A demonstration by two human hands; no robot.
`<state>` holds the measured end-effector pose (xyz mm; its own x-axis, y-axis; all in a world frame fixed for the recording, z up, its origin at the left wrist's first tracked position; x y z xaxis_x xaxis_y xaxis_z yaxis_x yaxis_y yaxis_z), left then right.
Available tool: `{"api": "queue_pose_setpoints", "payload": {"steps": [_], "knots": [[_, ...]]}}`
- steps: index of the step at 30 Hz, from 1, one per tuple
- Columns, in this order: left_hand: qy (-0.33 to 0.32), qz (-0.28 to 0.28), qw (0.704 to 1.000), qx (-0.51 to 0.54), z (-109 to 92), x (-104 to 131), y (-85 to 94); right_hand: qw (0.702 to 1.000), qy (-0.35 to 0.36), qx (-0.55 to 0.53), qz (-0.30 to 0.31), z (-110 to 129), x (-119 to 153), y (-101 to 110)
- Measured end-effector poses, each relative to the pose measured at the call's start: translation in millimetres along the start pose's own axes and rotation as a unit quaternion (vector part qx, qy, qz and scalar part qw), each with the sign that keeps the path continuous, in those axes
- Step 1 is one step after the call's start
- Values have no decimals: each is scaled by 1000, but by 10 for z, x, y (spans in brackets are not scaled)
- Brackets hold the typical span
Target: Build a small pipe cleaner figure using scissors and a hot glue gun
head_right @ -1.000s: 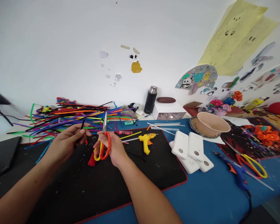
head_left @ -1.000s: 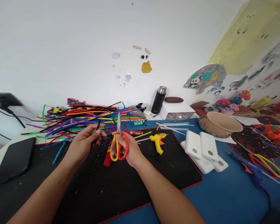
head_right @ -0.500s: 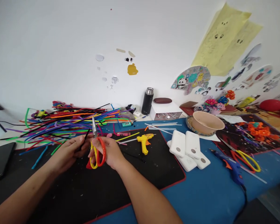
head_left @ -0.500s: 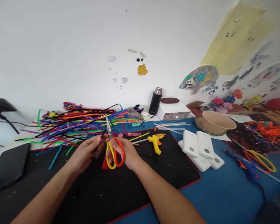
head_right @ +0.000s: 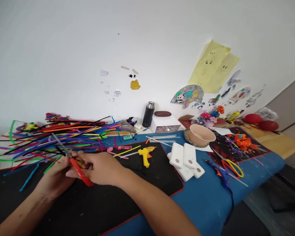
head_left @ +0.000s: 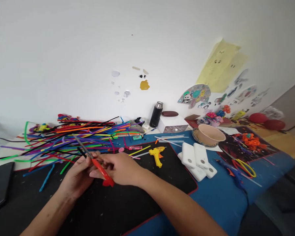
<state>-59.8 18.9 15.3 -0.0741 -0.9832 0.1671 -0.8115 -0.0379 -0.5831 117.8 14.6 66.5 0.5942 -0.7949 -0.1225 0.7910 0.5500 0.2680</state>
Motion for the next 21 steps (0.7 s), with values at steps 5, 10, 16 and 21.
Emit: {"api": "queue_pose_setpoints", "payload": {"steps": [5, 10, 16, 21], "knots": [[-53, -31, 996, 60, -174, 30, -33, 989, -41, -34, -139, -52, 71, 845], [-18, -84, 996, 38, -149, 19, -31, 935, -163, 237, -207, -202, 456, 1881], [8, -125, 992, 4, -77, -6, -44, 865, -251, 405, -160, -417, 918, 2438], [16, -142, 990, -9, -66, -23, -22, 801, -330, 494, -69, -704, 1020, 2469]]}}
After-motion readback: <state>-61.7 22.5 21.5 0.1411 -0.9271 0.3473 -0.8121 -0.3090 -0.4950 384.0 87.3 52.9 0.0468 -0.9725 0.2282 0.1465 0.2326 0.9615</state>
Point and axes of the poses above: each hand's wrist, its own x-axis away from the middle knuckle, its own y-axis out of the back of the hand, z = x × y, the point moved 2 cm from there along -x, towards the middle knuckle, and after that the axes turned 5 degrees about -x, right-handed, at the moved point
